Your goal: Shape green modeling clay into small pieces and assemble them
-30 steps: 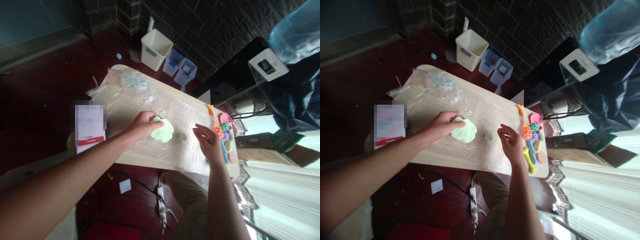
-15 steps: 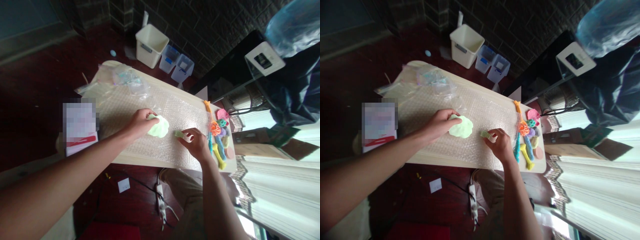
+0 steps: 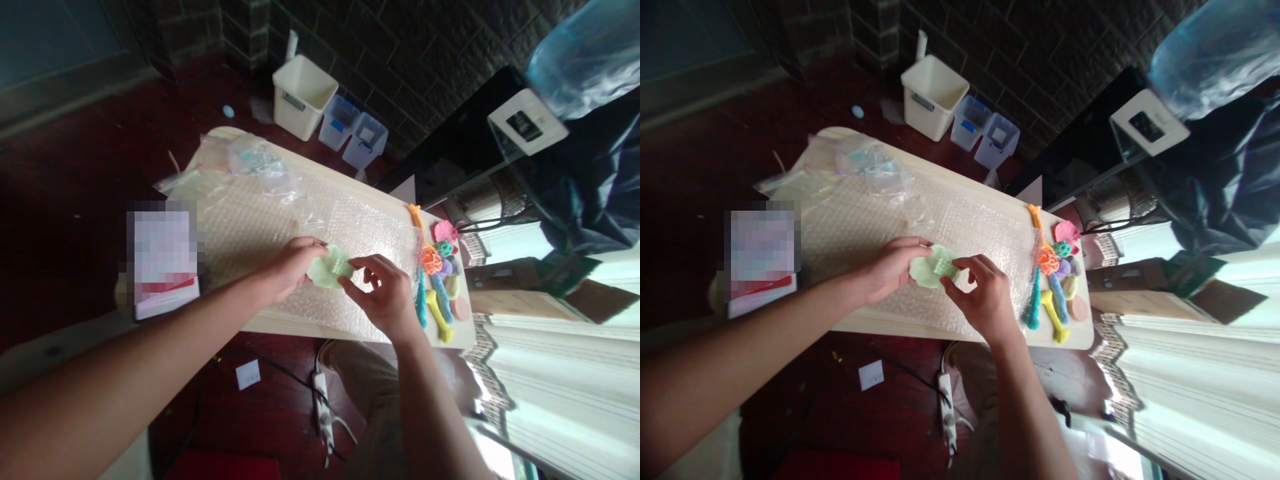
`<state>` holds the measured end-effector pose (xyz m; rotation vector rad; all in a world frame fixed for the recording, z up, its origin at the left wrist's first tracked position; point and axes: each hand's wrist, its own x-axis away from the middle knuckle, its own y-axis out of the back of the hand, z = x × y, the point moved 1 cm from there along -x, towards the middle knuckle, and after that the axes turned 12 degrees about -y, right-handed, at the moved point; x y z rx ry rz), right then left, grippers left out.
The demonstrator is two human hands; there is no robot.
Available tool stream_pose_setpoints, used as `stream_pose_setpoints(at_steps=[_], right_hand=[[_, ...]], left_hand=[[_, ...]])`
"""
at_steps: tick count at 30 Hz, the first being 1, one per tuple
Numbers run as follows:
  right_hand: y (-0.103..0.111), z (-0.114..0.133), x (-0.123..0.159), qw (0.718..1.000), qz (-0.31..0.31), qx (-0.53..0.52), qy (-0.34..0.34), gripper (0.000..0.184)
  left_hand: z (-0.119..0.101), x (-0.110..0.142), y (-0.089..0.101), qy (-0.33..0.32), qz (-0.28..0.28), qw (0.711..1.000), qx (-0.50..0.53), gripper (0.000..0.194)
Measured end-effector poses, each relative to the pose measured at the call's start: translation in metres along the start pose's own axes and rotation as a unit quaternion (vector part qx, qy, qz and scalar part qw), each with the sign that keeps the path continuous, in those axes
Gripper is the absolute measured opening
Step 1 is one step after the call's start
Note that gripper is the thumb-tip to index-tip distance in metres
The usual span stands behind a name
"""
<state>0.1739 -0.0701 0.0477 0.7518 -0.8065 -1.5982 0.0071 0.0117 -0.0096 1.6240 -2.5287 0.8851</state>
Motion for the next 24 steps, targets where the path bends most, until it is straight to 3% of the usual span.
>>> stream_pose_setpoints(at_steps=[7, 15, 19, 21, 24], right_hand=[[-0.006, -0.001, -0.003, 1.000, 0.009, 0.018, 0.009, 0.018], [-0.003, -0.001, -0.002, 1.000, 0.017, 0.007, 0.015, 0.022], [-0.002, -0.011, -0.002, 0.995, -0.010, -0.081, -0.054, 0.042], [-0.007, -0.018, -0.003, 0.969, 0.006, -0.210, -0.133, 0.050], [-0.023, -0.025, -0.005, 0.900, 0.096, -0.368, -0.215, 0.048]], left_hand=[[0.001, 0.004, -0.003, -0.014, 0.050, 0.997, 0.054, 0.012], [-0.006, 0.012, -0.006, -0.066, 0.082, 0.992, -0.075, 0.016], [-0.007, 0.012, -0.005, -0.077, 0.063, 0.992, -0.072, 0.018], [-0.007, 0.012, -0.004, -0.068, 0.063, 0.994, -0.058, 0.018], [-0.004, 0.011, -0.003, -0.060, 0.065, 0.995, -0.044, 0.022]])
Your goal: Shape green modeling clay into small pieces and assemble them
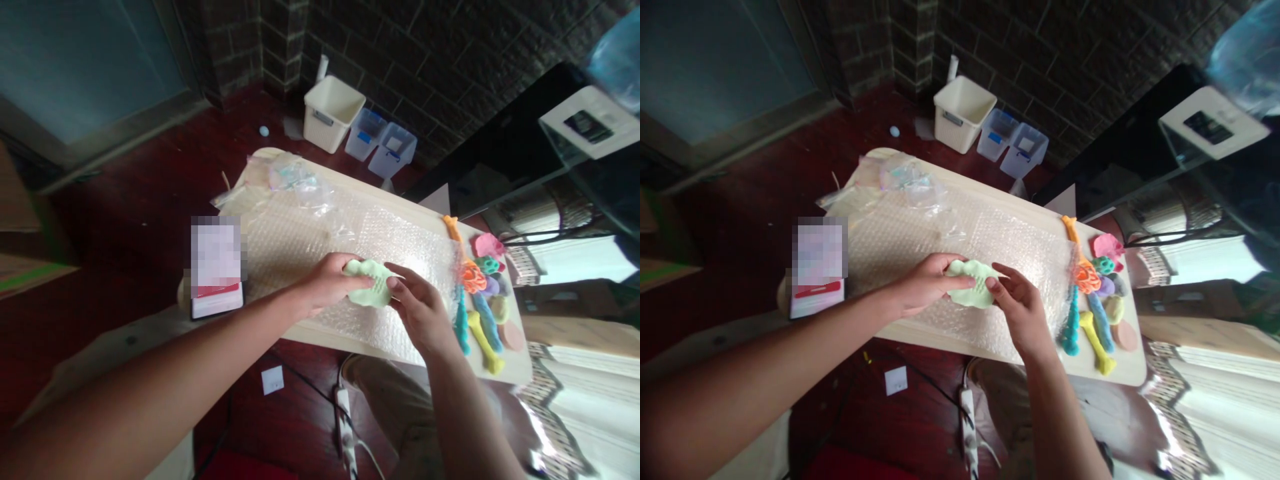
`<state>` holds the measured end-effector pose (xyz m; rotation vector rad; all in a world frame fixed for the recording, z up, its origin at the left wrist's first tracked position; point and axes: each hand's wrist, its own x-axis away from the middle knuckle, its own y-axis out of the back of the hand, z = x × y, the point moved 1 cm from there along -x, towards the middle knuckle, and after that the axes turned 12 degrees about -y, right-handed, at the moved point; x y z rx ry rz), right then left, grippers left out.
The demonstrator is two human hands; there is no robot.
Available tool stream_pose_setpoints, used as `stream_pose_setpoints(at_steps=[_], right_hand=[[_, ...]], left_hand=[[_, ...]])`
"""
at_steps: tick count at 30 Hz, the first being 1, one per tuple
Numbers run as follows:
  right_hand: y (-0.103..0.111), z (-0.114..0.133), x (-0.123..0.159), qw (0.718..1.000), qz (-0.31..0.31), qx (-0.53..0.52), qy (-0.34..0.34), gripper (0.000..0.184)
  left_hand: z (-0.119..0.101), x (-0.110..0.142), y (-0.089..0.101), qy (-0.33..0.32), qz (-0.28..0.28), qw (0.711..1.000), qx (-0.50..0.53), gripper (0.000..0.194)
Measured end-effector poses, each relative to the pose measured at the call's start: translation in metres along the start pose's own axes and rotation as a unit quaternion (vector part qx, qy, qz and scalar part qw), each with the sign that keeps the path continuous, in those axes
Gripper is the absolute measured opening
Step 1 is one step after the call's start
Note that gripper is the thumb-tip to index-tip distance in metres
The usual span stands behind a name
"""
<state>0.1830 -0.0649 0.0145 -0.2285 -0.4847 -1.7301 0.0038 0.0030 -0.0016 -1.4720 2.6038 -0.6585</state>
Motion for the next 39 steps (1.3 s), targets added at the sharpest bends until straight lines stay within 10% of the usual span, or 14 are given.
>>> stream_pose_setpoints(at_steps=[12, 17, 24, 39], right_hand=[[-0.022, -0.013, -0.014, 0.997, 0.006, -0.060, -0.058, 0.049], [-0.018, -0.018, -0.015, 0.986, -0.089, 0.136, 0.026, 0.045], [-0.014, -0.006, 0.001, 0.910, -0.191, 0.299, 0.212, 0.028], [-0.015, -0.011, 0.000, 0.869, -0.105, 0.399, 0.273, 0.023]], left_hand=[[0.016, -0.009, 0.018, -0.126, -0.019, 0.930, -0.345, 0.045], [-0.005, -0.004, 0.025, -0.244, -0.002, 0.837, -0.489, 0.037], [-0.009, -0.001, 0.024, -0.339, 0.164, 0.740, -0.557, 0.016], [0.006, -0.008, 0.022, -0.352, 0.208, 0.697, -0.589, 0.018]])
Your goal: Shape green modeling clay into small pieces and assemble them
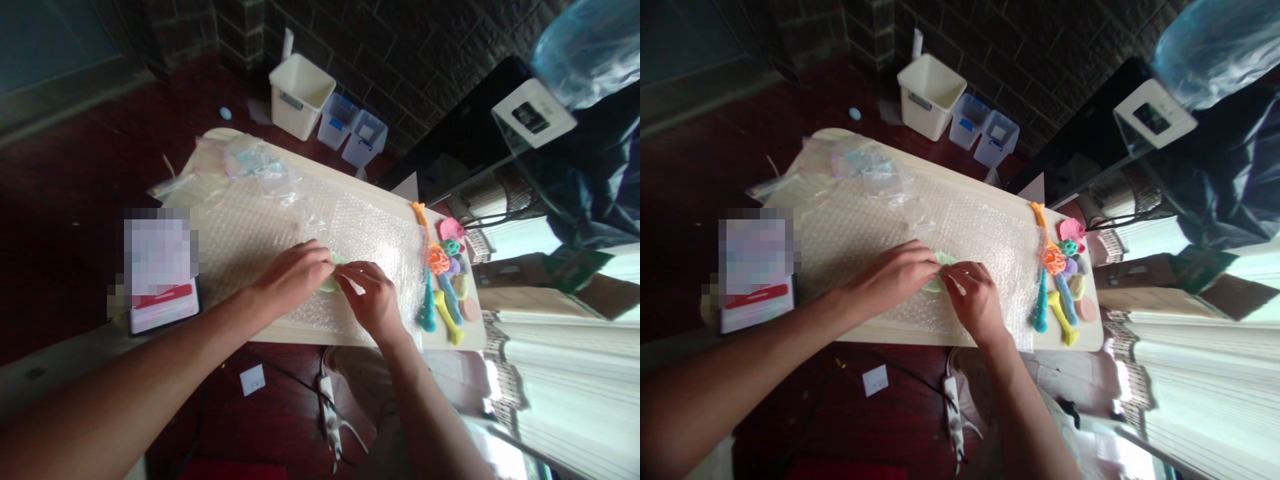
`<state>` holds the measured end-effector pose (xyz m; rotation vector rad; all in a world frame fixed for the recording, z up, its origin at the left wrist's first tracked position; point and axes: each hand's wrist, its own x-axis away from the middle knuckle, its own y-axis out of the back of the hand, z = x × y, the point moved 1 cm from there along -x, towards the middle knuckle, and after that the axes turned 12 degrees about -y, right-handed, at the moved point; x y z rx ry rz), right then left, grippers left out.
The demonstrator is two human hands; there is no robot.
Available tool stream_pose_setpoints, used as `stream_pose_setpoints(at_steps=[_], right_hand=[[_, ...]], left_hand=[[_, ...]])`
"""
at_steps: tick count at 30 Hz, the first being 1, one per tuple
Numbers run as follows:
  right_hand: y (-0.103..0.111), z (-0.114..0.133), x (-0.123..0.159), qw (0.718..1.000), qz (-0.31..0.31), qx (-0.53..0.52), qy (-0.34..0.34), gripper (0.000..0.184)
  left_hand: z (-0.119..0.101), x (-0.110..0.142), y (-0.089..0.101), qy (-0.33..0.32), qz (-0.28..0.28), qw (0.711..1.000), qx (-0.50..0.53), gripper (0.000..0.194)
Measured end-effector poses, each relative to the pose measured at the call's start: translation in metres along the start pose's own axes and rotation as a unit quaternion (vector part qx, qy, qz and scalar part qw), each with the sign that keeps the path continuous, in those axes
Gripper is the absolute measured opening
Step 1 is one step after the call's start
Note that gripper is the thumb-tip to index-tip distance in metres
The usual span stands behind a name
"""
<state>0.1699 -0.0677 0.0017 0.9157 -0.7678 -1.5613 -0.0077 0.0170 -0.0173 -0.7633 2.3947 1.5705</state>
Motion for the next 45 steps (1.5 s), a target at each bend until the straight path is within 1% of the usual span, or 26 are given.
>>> stream_pose_setpoints(at_steps=[3, 6, 9, 19, 22, 26, 29, 31, 34, 37, 39, 45], right_hand=[[-0.001, -0.001, 0.001, 0.999, -0.009, 0.022, 0.023, 0.025], [-0.002, -0.002, 0.001, 0.998, -0.001, 0.027, 0.058, 0.027], [-0.002, -0.002, 0.000, 0.997, 0.002, 0.027, 0.070, 0.025], [-0.001, 0.003, -0.002, 0.998, 0.008, 0.030, 0.060, 0.022], [-0.002, 0.002, -0.002, 0.998, 0.010, 0.031, 0.061, 0.022], [-0.002, 0.000, -0.003, 0.998, 0.006, 0.026, 0.054, 0.027], [-0.002, 0.001, -0.003, 0.998, 0.009, 0.032, 0.053, 0.025], [-0.002, 0.003, -0.003, 0.998, 0.014, 0.038, 0.057, 0.025], [-0.002, 0.004, -0.001, 0.997, 0.005, 0.050, 0.064, 0.026], [-0.003, 0.004, 0.000, 0.996, -0.004, 0.059, 0.069, 0.025], [-0.004, 0.003, 0.001, 0.996, 0.001, 0.056, 0.070, 0.024], [-0.006, 0.000, 0.003, 0.997, -0.028, 0.055, 0.048, 0.026]], left_hand=[[-0.001, -0.001, 0.001, 0.001, 0.010, 1.000, -0.014, 0.016], [-0.001, -0.001, 0.002, 0.007, -0.004, 1.000, -0.016, 0.015], [0.000, 0.001, 0.001, 0.002, -0.015, 1.000, -0.018, 0.013], [0.000, 0.001, -0.003, 0.000, -0.011, 0.999, -0.040, 0.013], [0.000, 0.001, -0.003, 0.004, -0.021, 0.999, -0.036, 0.014], [0.004, 0.002, -0.005, 0.027, -0.047, 0.999, -0.001, 0.011], [0.007, 0.002, -0.007, 0.039, -0.058, 0.997, 0.020, 0.010], [0.007, 0.002, -0.007, 0.036, -0.054, 0.998, 0.018, 0.009], [0.003, 0.002, -0.005, 0.024, -0.043, 0.999, -0.018, 0.012], [-0.003, 0.002, -0.002, 0.007, -0.026, 0.998, -0.052, 0.012], [-0.006, 0.003, -0.001, -0.002, -0.011, 0.998, -0.055, 0.011], [-0.006, 0.003, -0.001, -0.008, 0.004, 0.998, -0.066, 0.011]])
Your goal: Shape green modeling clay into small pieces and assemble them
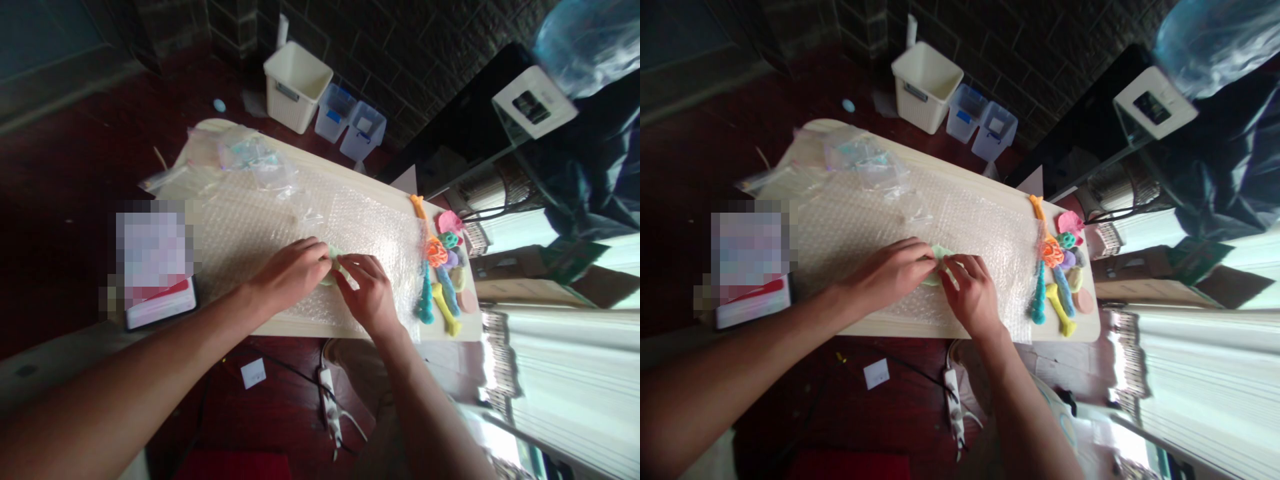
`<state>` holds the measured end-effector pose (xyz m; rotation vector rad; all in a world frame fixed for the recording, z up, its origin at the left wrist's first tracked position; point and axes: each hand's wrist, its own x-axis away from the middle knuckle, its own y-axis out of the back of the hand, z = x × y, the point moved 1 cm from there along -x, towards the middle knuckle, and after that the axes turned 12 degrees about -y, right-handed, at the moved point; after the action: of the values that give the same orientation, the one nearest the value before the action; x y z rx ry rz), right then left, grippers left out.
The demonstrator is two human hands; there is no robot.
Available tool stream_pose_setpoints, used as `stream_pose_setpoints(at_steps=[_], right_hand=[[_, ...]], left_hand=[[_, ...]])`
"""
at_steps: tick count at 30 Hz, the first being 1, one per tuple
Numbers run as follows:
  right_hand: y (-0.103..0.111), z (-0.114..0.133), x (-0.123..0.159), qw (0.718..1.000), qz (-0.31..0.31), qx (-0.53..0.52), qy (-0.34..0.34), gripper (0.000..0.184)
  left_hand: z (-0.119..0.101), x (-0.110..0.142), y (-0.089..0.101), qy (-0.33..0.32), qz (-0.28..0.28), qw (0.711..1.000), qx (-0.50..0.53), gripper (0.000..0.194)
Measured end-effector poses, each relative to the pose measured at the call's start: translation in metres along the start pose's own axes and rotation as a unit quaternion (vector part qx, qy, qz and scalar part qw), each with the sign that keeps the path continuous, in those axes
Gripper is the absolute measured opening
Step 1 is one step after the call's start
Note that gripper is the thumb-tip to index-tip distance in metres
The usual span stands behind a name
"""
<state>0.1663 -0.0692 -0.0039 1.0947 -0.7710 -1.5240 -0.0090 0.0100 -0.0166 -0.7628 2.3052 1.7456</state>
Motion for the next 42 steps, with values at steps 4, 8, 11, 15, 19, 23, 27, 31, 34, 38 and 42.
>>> stream_pose_setpoints(at_steps=[4, 8, 11, 15, 19, 23, 27, 31, 34, 38, 42], right_hand=[[0.001, 0.001, 0.002, 1.000, 0.000, 0.006, -0.004, 0.024], [0.001, 0.002, 0.003, 1.000, -0.007, 0.020, 0.012, 0.024], [0.001, 0.003, 0.003, 1.000, -0.005, 0.017, 0.020, 0.025], [-0.001, 0.003, 0.005, 1.000, 0.007, 0.018, 0.025, 0.029], [-0.001, 0.002, 0.007, 0.999, 0.002, 0.038, 0.036, 0.028], [-0.003, 0.001, 0.008, 0.997, -0.009, 0.055, 0.052, 0.028], [-0.003, 0.001, 0.007, 0.996, -0.015, 0.060, 0.059, 0.029], [-0.002, 0.005, 0.008, 0.997, -0.012, 0.048, 0.051, 0.033], [-0.002, 0.006, 0.011, 0.998, -0.025, 0.037, 0.047, 0.035], [-0.005, 0.005, 0.017, 0.998, -0.038, 0.024, 0.054, 0.040], [-0.008, 0.003, 0.021, 0.998, -0.034, 0.028, 0.046, 0.041]], left_hand=[[0.001, 0.000, -0.002, 0.005, -0.015, 1.000, 0.010, 0.014], [0.003, 0.000, -0.002, 0.000, -0.046, 0.999, 0.015, 0.017], [0.004, 0.001, -0.001, -0.034, -0.034, 0.999, -0.026, 0.022], [0.003, 0.001, -0.001, -0.052, -0.020, 0.997, -0.061, 0.023], [0.003, 0.003, -0.004, -0.052, -0.028, 0.996, -0.070, 0.025], [0.005, 0.004, -0.004, -0.054, -0.030, 0.995, -0.080, 0.026], [0.005, 0.003, -0.004, -0.063, -0.033, 0.991, -0.113, 0.027], [0.002, 0.001, -0.004, -0.062, -0.040, 0.989, -0.126, 0.024], [0.001, 0.002, -0.003, -0.060, -0.041, 0.989, -0.126, 0.022], [0.002, 0.005, -0.002, -0.065, -0.025, 0.990, -0.118, 0.024], [-0.002, 0.008, -0.002, -0.069, -0.026, 0.990, -0.124, 0.023]])
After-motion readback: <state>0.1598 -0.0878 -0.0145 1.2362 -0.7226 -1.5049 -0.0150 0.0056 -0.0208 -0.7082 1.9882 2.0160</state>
